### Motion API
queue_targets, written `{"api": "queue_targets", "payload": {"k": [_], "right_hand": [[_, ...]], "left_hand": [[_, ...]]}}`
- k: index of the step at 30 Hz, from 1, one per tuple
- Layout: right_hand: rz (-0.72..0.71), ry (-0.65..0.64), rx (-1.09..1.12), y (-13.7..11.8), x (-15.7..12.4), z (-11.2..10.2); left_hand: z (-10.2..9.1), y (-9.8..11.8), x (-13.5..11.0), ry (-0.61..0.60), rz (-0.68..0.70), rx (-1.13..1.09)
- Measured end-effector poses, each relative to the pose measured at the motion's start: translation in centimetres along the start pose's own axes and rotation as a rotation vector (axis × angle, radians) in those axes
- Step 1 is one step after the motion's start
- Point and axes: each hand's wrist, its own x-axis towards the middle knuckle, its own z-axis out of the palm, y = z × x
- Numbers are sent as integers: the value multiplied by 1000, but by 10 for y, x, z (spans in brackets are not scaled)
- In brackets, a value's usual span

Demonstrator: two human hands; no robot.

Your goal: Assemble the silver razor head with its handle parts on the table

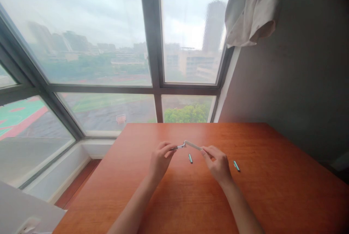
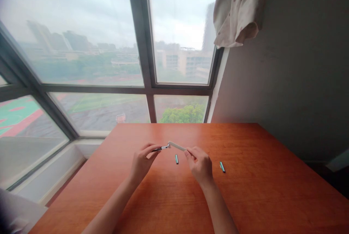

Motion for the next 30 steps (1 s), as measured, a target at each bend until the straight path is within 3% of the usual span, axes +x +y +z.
{"api": "queue_targets", "payload": {"k": [6,11,17,30], "right_hand": [[-13,-51,-122,4,0,3],[29,-8,-129,9,-1,4],[-9,-67,-108,7,-1,5],[31,-38,-168,8,-2,8]], "left_hand": [[0,0,-2,-9,137,221],[0,-2,-2,6,157,240],[-1,-5,-1,-3,170,266],[-1,-3,-2,11,204,313]]}}
